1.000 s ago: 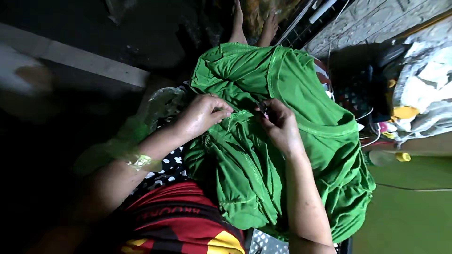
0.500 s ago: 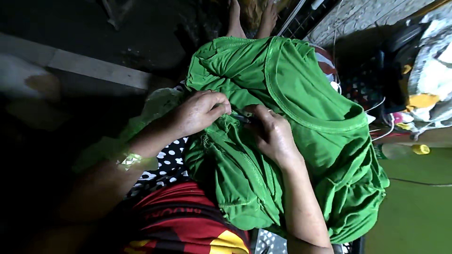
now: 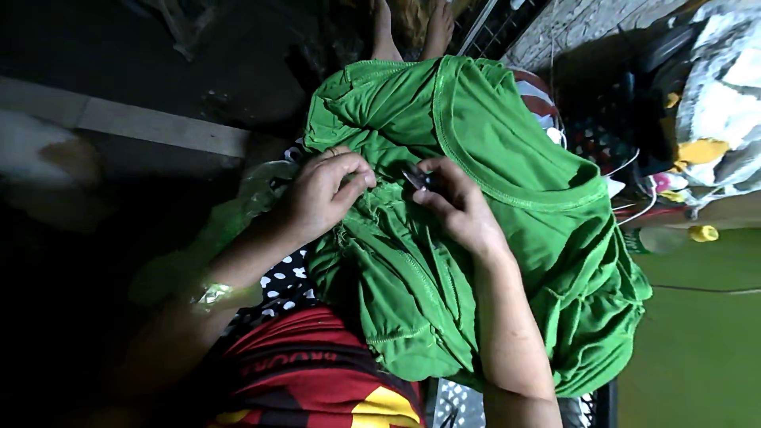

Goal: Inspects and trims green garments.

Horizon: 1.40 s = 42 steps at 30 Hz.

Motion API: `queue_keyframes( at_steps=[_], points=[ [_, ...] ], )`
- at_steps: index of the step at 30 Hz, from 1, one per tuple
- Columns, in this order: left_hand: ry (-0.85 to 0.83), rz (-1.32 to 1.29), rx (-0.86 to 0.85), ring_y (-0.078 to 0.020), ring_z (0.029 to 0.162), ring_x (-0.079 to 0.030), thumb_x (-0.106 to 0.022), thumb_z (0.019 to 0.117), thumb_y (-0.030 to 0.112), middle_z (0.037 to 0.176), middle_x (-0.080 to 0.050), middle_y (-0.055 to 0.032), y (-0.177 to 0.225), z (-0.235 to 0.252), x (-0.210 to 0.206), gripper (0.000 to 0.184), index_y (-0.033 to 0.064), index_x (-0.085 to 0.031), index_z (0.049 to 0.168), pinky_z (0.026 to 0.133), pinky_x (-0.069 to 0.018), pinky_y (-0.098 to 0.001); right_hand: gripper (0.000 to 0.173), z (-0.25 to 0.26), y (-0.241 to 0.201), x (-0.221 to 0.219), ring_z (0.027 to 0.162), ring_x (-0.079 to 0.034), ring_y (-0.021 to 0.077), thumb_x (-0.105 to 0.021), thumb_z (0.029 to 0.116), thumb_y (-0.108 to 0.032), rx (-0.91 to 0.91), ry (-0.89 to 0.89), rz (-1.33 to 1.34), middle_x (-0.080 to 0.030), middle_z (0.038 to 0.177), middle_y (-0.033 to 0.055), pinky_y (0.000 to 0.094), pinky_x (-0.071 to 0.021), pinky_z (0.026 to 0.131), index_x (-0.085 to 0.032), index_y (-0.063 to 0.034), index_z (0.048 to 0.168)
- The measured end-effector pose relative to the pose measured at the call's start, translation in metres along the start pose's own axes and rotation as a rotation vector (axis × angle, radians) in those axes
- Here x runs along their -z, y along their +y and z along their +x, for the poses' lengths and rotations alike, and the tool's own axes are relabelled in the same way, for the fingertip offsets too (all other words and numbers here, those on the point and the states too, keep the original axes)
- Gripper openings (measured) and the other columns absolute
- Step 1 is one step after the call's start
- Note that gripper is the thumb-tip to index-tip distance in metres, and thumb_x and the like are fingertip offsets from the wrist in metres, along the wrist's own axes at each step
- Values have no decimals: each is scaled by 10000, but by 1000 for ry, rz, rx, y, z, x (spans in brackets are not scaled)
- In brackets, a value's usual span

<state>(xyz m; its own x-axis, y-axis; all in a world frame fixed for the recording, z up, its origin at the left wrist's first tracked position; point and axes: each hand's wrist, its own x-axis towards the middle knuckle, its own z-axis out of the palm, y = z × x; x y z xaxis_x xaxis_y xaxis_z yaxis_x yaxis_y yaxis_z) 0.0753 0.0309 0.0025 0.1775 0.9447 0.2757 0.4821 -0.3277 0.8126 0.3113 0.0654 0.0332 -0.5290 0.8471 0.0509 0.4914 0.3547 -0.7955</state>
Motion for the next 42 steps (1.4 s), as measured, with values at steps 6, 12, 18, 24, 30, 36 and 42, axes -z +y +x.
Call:
queue_keyframes(
  at_steps=[6, 12, 18, 24, 30, 36, 42],
  points=[
    [-72, -125, 135, -74, 852, -718, -486, 1078, 202, 1019, -733, -81, 1, 5, -9, 259, 18, -669, 1080, 811, -596, -268, 484, -33, -14, 6, 664, -565, 68, -766, 879, -199, -130, 51, -33, -615, 872, 38, 240, -503, 591, -539, -29, 1271],
    [-52, -255, 206, -53, 850, -717, -498, 1069, 173, 1051, -721, -63, 3, 14, -17, 223, 17, -656, 1076, 811, -603, -239, 354, -45, -16, 7, 657, -588, 87, -634, 893, 27, -162, 138, -166, -648, 906, 78, 265, -519, 590, -560, -5, 1238],
    [60, -270, 156, 7, 781, -673, -526, 1052, 155, 967, -687, -22, -2, 5, -19, 211, 5, -674, 1039, 747, -581, -167, 311, -40, 7, 12, 776, -661, 230, -654, 893, 41, -90, 299, -376, -676, 975, 172, 395, -560, 682, -595, 28, 1197],
    [112, -179, 98, 2, 789, -646, -563, 1031, 155, 970, -674, -44, -1, 3, -25, 202, 15, -708, 1028, 749, -552, -156, 271, -41, 11, 5, 773, -666, 246, -662, 890, 31, -71, 346, -430, -678, 940, 176, 401, -565, 706, -613, 34, 1157],
    [73, -172, 153, -89, 792, -636, -417, 1078, 154, 968, -656, -101, 5, 5, -34, 295, -35, -644, 1082, 748, -547, -259, 204, -46, 13, 3, 781, -651, 240, -607, 953, -20, -117, 351, -399, -675, 973, 188, 400, -547, 719, -643, 53, 1141],
    [84, -197, 266, -79, 677, -510, -310, 1105, 241, 758, -513, -22, 4, 3, -29, 396, 10, -584, 937, 667, -453, -270, 253, -45, 14, 0, 839, -665, 281, -661, 978, -174, -109, 314, -409, -665, 1019, 197, 456, -555, 751, -668, 59, 1077],
    [162, 86, -262, -207, 888, -627, -606, 1000, 115, 1164, -610, -234, 2, -14, -52, 182, -20, -704, 928, 817, -525, -254, 124, -47, 7, 3, 712, -582, 113, -604, 990, -78, -152, 350, -287, -633, 868, 105, 276, -495, 660, -642, 34, 1026]
  ],
)
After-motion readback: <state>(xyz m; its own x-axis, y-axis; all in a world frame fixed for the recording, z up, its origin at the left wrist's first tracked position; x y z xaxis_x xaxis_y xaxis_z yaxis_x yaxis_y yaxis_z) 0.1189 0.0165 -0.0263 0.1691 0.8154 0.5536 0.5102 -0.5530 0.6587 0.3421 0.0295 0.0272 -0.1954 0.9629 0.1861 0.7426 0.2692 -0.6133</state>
